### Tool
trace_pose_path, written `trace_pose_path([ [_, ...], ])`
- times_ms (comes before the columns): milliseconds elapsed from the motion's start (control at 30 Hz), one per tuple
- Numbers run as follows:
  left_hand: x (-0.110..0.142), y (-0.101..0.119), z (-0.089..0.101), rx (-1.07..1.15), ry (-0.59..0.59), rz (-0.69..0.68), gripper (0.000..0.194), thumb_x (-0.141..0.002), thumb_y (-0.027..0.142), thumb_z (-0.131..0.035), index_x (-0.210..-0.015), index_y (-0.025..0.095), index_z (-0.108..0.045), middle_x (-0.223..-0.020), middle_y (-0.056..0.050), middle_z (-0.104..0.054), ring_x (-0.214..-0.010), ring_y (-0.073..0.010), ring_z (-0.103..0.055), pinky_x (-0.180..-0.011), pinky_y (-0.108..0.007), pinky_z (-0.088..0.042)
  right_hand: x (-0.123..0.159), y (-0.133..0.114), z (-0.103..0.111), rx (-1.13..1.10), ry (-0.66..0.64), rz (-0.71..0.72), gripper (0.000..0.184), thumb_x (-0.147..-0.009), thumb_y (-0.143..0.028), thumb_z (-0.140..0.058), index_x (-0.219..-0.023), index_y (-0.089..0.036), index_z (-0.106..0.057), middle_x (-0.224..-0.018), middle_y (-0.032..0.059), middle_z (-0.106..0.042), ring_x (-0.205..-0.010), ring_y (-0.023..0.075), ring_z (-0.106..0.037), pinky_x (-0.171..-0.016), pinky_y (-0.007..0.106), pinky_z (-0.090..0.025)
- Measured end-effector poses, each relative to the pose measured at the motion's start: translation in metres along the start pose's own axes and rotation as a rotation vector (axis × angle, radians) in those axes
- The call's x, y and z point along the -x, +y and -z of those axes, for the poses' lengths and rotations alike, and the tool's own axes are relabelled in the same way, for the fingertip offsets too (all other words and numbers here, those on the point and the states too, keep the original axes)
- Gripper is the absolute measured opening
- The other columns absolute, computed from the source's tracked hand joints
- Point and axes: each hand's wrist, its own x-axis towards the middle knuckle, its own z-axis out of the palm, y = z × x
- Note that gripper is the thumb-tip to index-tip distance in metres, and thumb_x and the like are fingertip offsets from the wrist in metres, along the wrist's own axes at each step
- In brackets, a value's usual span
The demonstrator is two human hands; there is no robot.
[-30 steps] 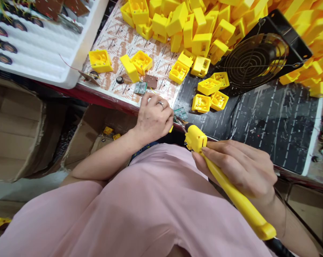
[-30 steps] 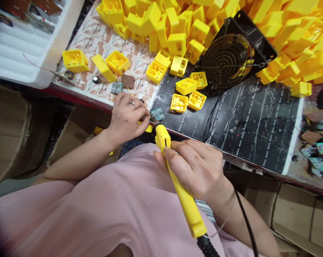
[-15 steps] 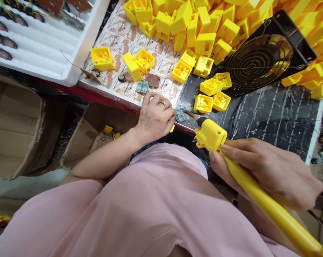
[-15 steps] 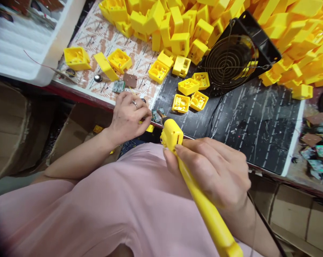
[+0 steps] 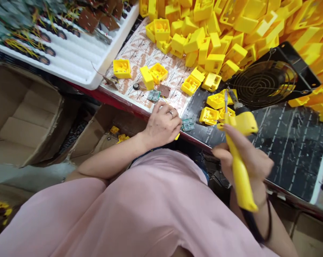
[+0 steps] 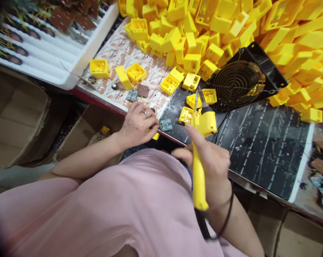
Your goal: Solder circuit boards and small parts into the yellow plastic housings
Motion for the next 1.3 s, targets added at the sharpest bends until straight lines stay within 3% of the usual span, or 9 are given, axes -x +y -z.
trace_pose_path([
  [133, 0.001, 0.001, 0.001, -0.005, -0.01, -0.011, 0.02, -0.092, 0.017, -0.062, -0.074, 0.017, -0.071, -0.083, -0.004, -0.075, -0.088, -0.024, -0.067, -0.091, -0.045, -0.052, -0.025, 0.014, -0.033, 0.093, -0.019, 0.236, 0.018, -0.1, -0.022, -0.068, -0.118, -0.024, -0.065, -0.086, 0.0005, -0.073, -0.077, 0.0167, -0.072, -0.075, 0.028, -0.058],
  [267, 0.003, -0.003, 0.004, 0.006, -0.049, -0.023, 0.018, -0.094, 0.019, -0.062, -0.078, 0.017, -0.072, -0.086, -0.004, -0.076, -0.09, -0.0246, -0.067, -0.094, -0.047, -0.051, -0.038, 0.028, -0.059, 0.05, -0.12, 0.345, 0.019, -0.103, -0.03, -0.064, -0.12, -0.022, -0.062, -0.094, 0.0049, -0.074, -0.09, 0.0215, -0.072, -0.09, 0.037, -0.058],
  [433, -0.005, -0.046, 0.033, 0.261, -0.066, 0.032, 0.017, -0.101, 0.02, -0.058, -0.105, 0.02, -0.075, -0.105, -0.004, -0.08, -0.102, -0.019, -0.071, -0.097, -0.039, -0.054, -0.035, 0.034, -0.068, 0.045, -0.101, 0.356, 0.02, -0.102, -0.029, -0.065, -0.121, -0.022, -0.061, -0.093, 0.0032, -0.074, -0.088, 0.0193, -0.071, -0.095, 0.037, -0.056],
  [567, -0.019, -0.085, 0.041, 0.156, -0.27, -0.025, 0.028, -0.1, 0.023, -0.055, -0.123, 0.027, -0.071, -0.13, -0.004, -0.075, -0.128, -0.0261, -0.066, -0.111, -0.053, -0.047, -0.029, 0.034, -0.068, 0.064, -0.011, 0.344, 0.021, -0.101, -0.03, -0.067, -0.119, -0.023, -0.06, -0.086, -0.0008, -0.072, -0.082, 0.0172, -0.071, -0.103, 0.039, -0.054],
  [667, -0.026, -0.092, 0.026, 0.093, -0.395, -0.133, 0.02, -0.102, 0.031, -0.055, -0.108, 0.026, -0.073, -0.12, -0.003, -0.078, -0.129, -0.0277, -0.065, -0.119, -0.063, -0.038, -0.025, 0.035, -0.065, 0.036, 0.022, 0.302, 0.024, -0.1, -0.03, -0.07, -0.12, -0.025, -0.058, -0.086, -0.0027, -0.073, -0.082, 0.0168, -0.072, -0.107, 0.041, -0.053],
  [800, -0.032, -0.09, 0.007, -0.02, -0.371, -0.144, 0.035, -0.106, 0.028, -0.044, -0.087, 0.023, -0.073, -0.085, -0.001, -0.076, -0.101, -0.0229, -0.073, -0.117, -0.063, -0.042, -0.02, 0.038, -0.058, -0.038, 0.046, 0.198, 0.033, -0.096, -0.029, -0.074, -0.125, -0.027, -0.058, -0.099, 0.0012, -0.075, -0.091, 0.0202, -0.073, -0.1, 0.041, -0.057],
  [967, -0.043, -0.094, 0.005, 0.021, -0.243, 0.113, 0.026, -0.099, 0.028, -0.053, -0.088, 0.024, -0.076, -0.078, -0.005, -0.071, -0.094, -0.0284, -0.07, -0.115, -0.068, -0.039, -0.018, 0.04, -0.059, -0.003, 0.066, 0.17, 0.036, -0.095, -0.034, -0.076, -0.125, -0.03, -0.058, -0.095, 0.0004, -0.074, -0.084, 0.0206, -0.071, -0.092, 0.039, -0.059],
  [1100, -0.045, -0.077, 0.018, 0.086, -0.253, 0.157, 0.025, -0.092, 0.02, -0.058, -0.11, 0.024, -0.076, -0.111, -0.01, -0.075, -0.123, -0.0356, -0.064, -0.121, -0.07, -0.031, -0.018, 0.039, -0.062, -0.016, 0.096, 0.144, 0.039, -0.092, -0.034, -0.079, -0.125, -0.029, -0.059, -0.094, 0.0, -0.074, -0.085, 0.0211, -0.072, -0.093, 0.039, -0.059],
  [1300, -0.018, -0.015, 0.021, 0.475, -0.399, -0.141, 0.063, -0.1, 0.038, -0.058, -0.155, 0.009, -0.045, -0.141, -0.021, -0.067, -0.133, -0.029, -0.062, -0.113, -0.045, -0.051, -0.012, 0.029, -0.052, -0.251, 0.153, 0.073, 0.056, -0.084, -0.026, -0.087, -0.131, -0.03, -0.056, -0.112, 0.0048, -0.078, -0.102, 0.0253, -0.077, -0.094, 0.043, -0.062],
])
